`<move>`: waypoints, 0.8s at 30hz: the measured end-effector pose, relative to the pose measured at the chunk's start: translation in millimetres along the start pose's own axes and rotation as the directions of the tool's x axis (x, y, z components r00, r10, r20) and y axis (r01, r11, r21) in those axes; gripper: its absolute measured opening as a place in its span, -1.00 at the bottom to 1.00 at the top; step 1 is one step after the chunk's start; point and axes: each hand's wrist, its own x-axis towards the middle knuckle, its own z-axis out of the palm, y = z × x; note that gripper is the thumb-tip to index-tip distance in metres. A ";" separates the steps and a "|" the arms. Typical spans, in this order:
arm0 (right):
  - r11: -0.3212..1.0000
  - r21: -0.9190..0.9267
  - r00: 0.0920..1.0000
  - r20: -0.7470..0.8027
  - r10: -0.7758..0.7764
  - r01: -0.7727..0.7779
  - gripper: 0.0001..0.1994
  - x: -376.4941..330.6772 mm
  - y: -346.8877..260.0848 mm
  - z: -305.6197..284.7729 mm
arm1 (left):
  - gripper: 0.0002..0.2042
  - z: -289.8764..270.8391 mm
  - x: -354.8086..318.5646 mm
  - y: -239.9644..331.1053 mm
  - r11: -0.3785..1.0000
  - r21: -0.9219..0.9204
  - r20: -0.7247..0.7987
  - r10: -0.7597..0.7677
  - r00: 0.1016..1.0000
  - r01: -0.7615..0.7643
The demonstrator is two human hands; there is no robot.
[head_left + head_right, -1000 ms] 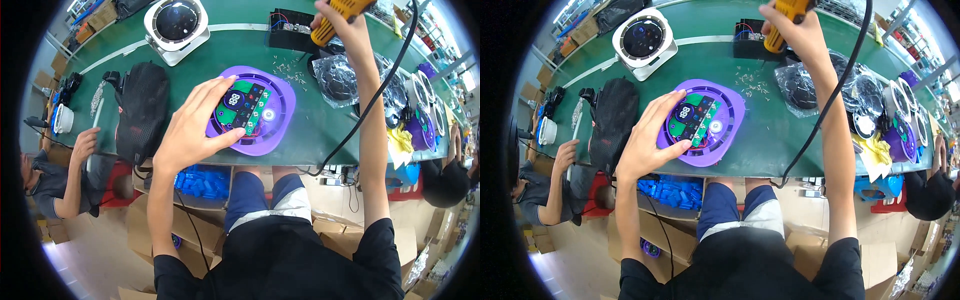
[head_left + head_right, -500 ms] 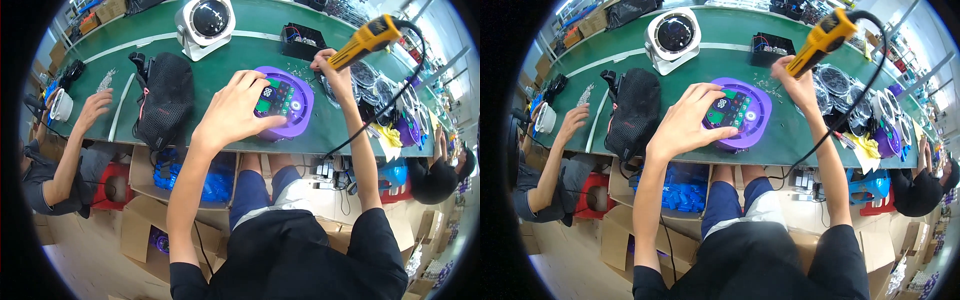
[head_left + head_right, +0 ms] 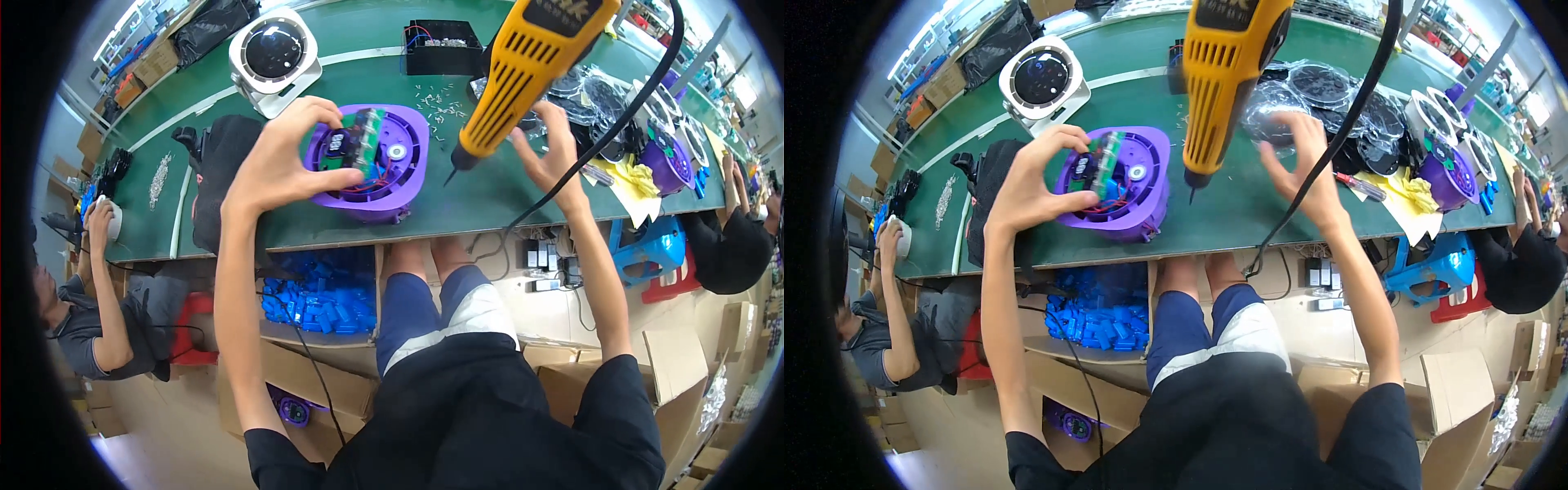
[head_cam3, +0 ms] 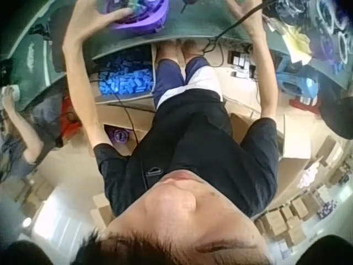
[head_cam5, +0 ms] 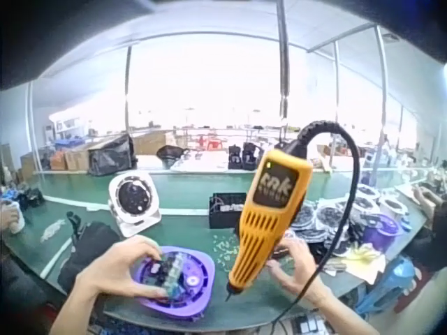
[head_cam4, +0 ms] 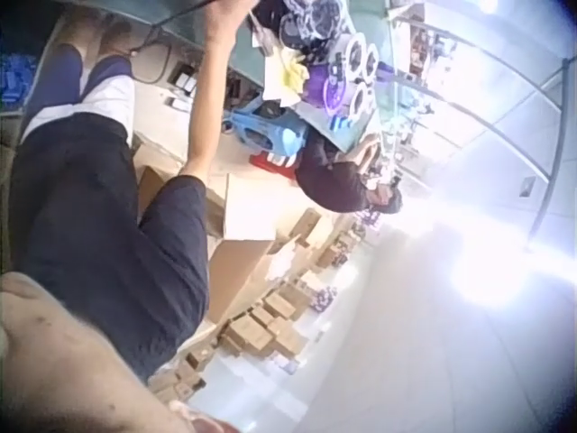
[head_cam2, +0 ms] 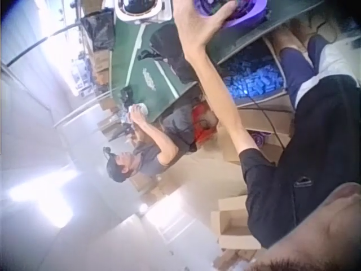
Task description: The person assembles portable fans by retrieving housings from a box, installing circuit boards and batteries, and securing the fan assemblies together using an electric screwdriver.
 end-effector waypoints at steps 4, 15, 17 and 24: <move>0.995 -0.059 0.996 0.042 0.078 -0.075 -0.68 -23.2 24.2 -24.6 | -0.41 4.6 -8.3 -5.4 0.997 -0.067 -0.126 -0.038 0.991 0.030; 0.907 0.407 0.979 0.116 -0.167 0.106 -0.78 -26.0 -46.5 -40.3 | -0.20 22.9 -12.9 6.2 0.720 -0.691 -0.315 -0.222 0.923 -0.063; 0.925 0.366 0.983 0.102 -0.153 0.106 -0.78 -13.9 -67.1 -35.3 | -0.32 26.5 -8.6 6.9 0.613 -0.787 -0.335 -0.330 0.883 -0.070; 0.814 0.439 0.901 -0.376 -0.218 0.380 -0.84 -2.0 -145.8 -59.8 | -0.51 32.9 -0.2 9.1 0.612 -0.790 -0.372 -0.422 0.827 -0.043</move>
